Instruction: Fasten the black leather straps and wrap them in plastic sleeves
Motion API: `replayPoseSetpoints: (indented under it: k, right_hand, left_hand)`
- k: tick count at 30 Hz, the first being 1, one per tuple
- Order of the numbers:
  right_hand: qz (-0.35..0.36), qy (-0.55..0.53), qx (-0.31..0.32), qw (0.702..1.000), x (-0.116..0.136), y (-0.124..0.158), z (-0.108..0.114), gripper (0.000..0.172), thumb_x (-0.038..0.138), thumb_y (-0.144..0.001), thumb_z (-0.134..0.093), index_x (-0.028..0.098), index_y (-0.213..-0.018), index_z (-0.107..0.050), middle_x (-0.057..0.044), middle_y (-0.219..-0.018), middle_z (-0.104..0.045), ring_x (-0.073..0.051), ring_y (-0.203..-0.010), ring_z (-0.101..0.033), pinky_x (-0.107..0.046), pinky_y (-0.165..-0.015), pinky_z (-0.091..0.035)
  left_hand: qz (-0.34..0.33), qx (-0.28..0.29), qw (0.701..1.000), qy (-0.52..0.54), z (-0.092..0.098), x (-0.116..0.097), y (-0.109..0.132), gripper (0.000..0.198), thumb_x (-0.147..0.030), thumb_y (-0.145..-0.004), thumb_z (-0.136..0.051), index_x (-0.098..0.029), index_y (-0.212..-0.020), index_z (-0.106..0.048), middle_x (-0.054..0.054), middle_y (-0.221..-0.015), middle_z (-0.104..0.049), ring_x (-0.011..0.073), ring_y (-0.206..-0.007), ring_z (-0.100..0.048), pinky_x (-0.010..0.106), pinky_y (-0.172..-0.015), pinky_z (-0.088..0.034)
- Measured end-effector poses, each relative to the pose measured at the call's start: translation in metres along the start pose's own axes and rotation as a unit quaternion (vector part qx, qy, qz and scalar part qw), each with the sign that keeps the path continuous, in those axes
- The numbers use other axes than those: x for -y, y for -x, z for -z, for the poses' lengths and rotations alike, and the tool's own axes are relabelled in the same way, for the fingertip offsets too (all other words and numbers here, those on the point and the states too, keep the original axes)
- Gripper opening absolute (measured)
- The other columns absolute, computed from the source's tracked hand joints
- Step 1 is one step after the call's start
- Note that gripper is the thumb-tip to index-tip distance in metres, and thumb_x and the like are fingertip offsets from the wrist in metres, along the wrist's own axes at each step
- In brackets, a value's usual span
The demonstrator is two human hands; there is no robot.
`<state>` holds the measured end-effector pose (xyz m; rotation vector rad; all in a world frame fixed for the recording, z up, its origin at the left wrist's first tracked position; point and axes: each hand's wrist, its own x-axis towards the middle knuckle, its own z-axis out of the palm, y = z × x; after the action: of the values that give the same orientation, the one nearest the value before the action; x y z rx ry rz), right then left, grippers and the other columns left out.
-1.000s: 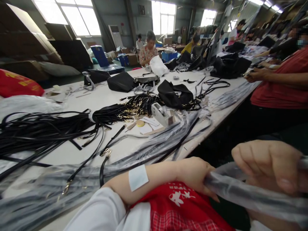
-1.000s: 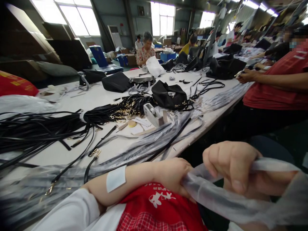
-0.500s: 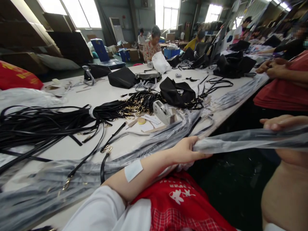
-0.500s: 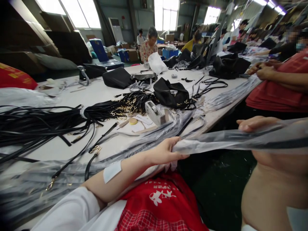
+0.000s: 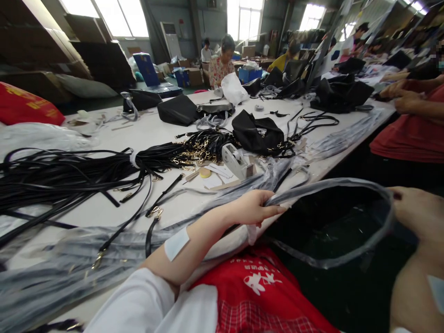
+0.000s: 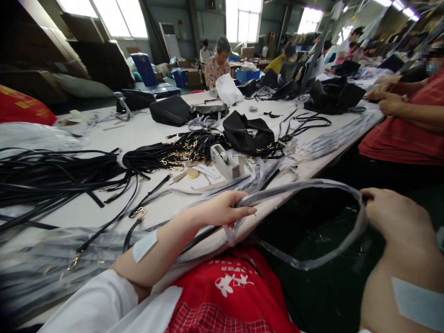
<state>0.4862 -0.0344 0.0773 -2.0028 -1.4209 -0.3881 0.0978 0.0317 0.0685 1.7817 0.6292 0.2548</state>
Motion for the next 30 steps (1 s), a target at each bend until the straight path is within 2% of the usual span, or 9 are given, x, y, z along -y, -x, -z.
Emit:
replayPoseSetpoints:
  k: [3,6,8,9,11,16,20,25,30]
  right_hand:
    - [0.011,-0.111,-0.039,0.993,0.052,0.032,-0.007,0.036,0.04,-0.086,-0.053,0.025,-0.116,-0.067,-0.014,-0.118,-0.069,-0.029,-0.107,-0.065,-0.042,-0.095,-0.049]
    - [0.157,-0.341,0.239,0.896,0.107,0.066,-0.019,0.058,0.059,-0.087,-0.054,0.021,-0.13,-0.059,-0.013,-0.124,-0.065,-0.029,-0.115,-0.061,-0.04,-0.1,-0.048]
    - [0.192,-0.379,0.421,0.801,0.126,0.076,-0.024,0.059,0.067,-0.087,-0.048,0.017,-0.111,-0.07,-0.011,-0.095,-0.073,-0.028,-0.091,-0.069,-0.035,-0.081,-0.057]
    - [0.184,-0.371,0.465,0.783,0.126,0.076,-0.026,0.058,0.068,-0.087,-0.049,0.017,-0.099,-0.073,-0.009,-0.08,-0.073,-0.025,-0.076,-0.07,-0.032,-0.068,-0.058]
    - [0.141,-0.347,0.454,0.808,0.11,0.069,-0.025,0.047,0.062,-0.084,-0.06,0.018,-0.081,-0.075,-0.006,-0.063,-0.069,-0.02,-0.057,-0.065,-0.026,-0.05,-0.053]
    - [0.047,-0.367,0.188,0.91,0.038,0.043,-0.024,0.035,0.059,-0.061,-0.082,0.026,-0.069,-0.074,-0.005,-0.058,-0.068,-0.017,-0.043,-0.059,-0.025,-0.035,-0.044]
    - [0.059,-0.336,0.267,0.901,0.021,0.042,-0.031,0.03,0.056,-0.066,-0.081,0.027,-0.073,-0.074,-0.006,-0.062,-0.069,-0.018,-0.048,-0.063,-0.024,-0.038,-0.048]
    - [0.098,-0.348,0.489,0.794,0.026,0.044,-0.046,0.022,0.044,-0.085,-0.067,0.024,-0.087,-0.075,-0.004,-0.056,-0.064,-0.015,-0.042,-0.059,-0.02,-0.035,-0.042]
    - [0.057,-0.379,0.664,0.642,0.056,0.057,-0.055,0.041,0.055,-0.091,-0.053,0.02,-0.102,-0.072,-0.009,-0.067,-0.068,-0.02,-0.058,-0.066,-0.025,-0.048,-0.05]
  left_hand:
    - [0.004,0.045,0.999,0.025,-0.012,-0.002,-0.003,0.032,-0.049,-0.087,-0.059,-0.018,-0.084,-0.051,-0.007,-0.059,-0.05,0.009,-0.047,-0.054,0.018,-0.045,-0.042]
    - [-0.016,0.107,0.99,0.087,-0.025,-0.01,-0.009,0.026,-0.042,-0.089,-0.061,-0.017,-0.085,-0.052,-0.006,-0.06,-0.054,0.0078,-0.048,-0.055,0.018,-0.047,-0.043]
    - [-0.017,0.133,0.98,0.147,-0.027,-0.012,-0.01,0.021,-0.035,-0.089,-0.062,-0.017,-0.086,-0.053,-0.006,-0.062,-0.057,0.0072,-0.049,-0.056,0.018,-0.05,-0.045]
    - [-0.008,0.143,0.975,0.171,-0.025,-0.011,-0.009,0.02,-0.034,-0.088,-0.064,-0.017,-0.087,-0.053,-0.006,-0.064,-0.059,0.0073,-0.05,-0.057,0.019,-0.052,-0.046]
    - [0.028,0.171,0.967,0.185,-0.018,-0.001,-0.004,0.023,-0.035,-0.084,-0.069,-0.018,-0.086,-0.054,-0.004,-0.065,-0.063,0.0089,-0.051,-0.059,0.02,-0.052,-0.048]
    - [0.115,0.235,0.955,0.138,0.006,0.043,0.019,0.04,-0.056,-0.077,-0.07,-0.017,-0.083,-0.065,0.001,-0.065,-0.067,0.0133,-0.057,-0.064,0.021,-0.051,-0.045]
    - [0.132,0.205,0.961,0.129,0.015,0.059,0.038,0.048,-0.064,-0.078,-0.064,-0.017,-0.079,-0.067,0.0,-0.059,-0.061,0.0109,-0.05,-0.055,0.021,-0.048,-0.04]
    - [0.144,0.158,0.956,0.202,0.021,0.054,0.051,0.055,-0.068,-0.082,-0.057,-0.015,-0.069,-0.059,-0.004,-0.05,-0.044,0.0074,-0.043,-0.037,0.021,-0.043,-0.031]
    - [0.137,0.124,0.95,0.252,0.024,0.049,0.049,0.053,-0.066,-0.08,-0.061,-0.015,-0.068,-0.056,-0.007,-0.046,-0.037,0.0058,-0.04,-0.026,0.021,-0.041,-0.019]
